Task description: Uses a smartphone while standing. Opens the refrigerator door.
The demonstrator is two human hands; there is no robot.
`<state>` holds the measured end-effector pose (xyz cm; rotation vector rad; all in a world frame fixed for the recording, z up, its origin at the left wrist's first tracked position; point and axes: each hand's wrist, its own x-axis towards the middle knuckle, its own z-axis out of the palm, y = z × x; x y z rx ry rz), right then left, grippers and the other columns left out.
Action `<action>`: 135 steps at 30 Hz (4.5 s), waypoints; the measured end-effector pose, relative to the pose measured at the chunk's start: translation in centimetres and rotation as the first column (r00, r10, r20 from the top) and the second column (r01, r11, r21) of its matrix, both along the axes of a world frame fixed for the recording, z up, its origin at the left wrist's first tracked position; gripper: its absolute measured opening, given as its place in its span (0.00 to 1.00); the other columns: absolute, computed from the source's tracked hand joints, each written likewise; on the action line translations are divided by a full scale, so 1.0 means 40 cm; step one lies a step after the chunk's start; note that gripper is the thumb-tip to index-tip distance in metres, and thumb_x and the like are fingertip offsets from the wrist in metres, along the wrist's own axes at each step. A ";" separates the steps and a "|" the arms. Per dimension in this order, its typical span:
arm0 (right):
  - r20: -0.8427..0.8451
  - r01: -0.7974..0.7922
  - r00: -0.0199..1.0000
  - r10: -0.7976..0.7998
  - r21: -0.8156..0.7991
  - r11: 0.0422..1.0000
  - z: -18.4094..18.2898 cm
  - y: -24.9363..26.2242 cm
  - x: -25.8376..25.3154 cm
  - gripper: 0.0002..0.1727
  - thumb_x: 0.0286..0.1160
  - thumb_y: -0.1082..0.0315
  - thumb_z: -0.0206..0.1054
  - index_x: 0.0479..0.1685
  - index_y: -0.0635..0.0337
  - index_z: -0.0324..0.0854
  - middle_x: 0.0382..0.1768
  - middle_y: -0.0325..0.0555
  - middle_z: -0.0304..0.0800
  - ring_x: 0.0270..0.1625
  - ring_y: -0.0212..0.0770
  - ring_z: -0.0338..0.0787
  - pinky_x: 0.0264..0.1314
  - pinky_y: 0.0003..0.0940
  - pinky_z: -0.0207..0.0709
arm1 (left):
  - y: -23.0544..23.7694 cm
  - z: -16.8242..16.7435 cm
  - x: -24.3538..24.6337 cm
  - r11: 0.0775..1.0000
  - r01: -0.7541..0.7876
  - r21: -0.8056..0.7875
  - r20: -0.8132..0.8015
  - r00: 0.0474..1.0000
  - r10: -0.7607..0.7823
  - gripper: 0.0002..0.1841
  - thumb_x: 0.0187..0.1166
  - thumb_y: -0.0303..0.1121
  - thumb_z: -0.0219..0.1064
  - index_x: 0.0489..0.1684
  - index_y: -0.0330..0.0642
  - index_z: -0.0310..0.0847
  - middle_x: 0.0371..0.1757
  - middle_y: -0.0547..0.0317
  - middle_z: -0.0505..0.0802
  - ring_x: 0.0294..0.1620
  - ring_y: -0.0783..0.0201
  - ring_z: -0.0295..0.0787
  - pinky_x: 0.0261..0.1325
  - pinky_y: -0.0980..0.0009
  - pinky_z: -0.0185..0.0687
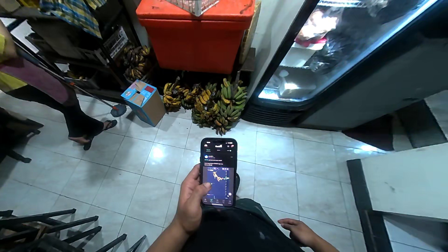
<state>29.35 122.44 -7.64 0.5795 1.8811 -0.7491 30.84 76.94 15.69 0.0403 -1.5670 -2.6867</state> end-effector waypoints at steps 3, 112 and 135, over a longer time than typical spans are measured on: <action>0.009 0.015 1.000 -0.015 0.004 1.000 0.001 -0.003 0.002 0.17 0.89 0.58 0.62 0.69 0.50 0.84 0.46 0.54 0.90 0.33 0.44 0.87 0.39 0.45 0.83 | 0.000 -0.001 -0.001 1.000 0.003 0.007 0.000 1.000 -0.003 0.24 0.86 0.37 0.53 0.80 0.41 0.68 0.60 0.40 0.89 0.53 0.53 0.93 0.49 0.56 0.94; 0.009 -0.011 1.000 0.011 0.011 1.000 -0.017 0.016 0.028 0.16 0.89 0.58 0.63 0.67 0.49 0.86 0.43 0.52 0.90 0.30 0.42 0.86 0.36 0.43 0.84 | 0.053 -0.010 0.060 0.986 -0.161 -0.039 0.058 0.985 0.163 0.22 0.91 0.42 0.45 0.76 0.43 0.72 0.54 0.40 0.90 0.50 0.48 0.94 0.56 0.46 0.92; 0.012 0.001 1.000 -0.002 0.025 1.000 0.002 0.035 0.033 0.17 0.89 0.56 0.63 0.69 0.49 0.85 0.48 0.54 0.91 0.34 0.44 0.88 0.39 0.45 0.84 | 0.083 -0.020 0.036 0.997 -0.067 0.036 0.260 0.964 0.055 0.22 0.90 0.42 0.57 0.74 0.36 0.70 0.52 0.32 0.90 0.49 0.41 0.94 0.57 0.43 0.92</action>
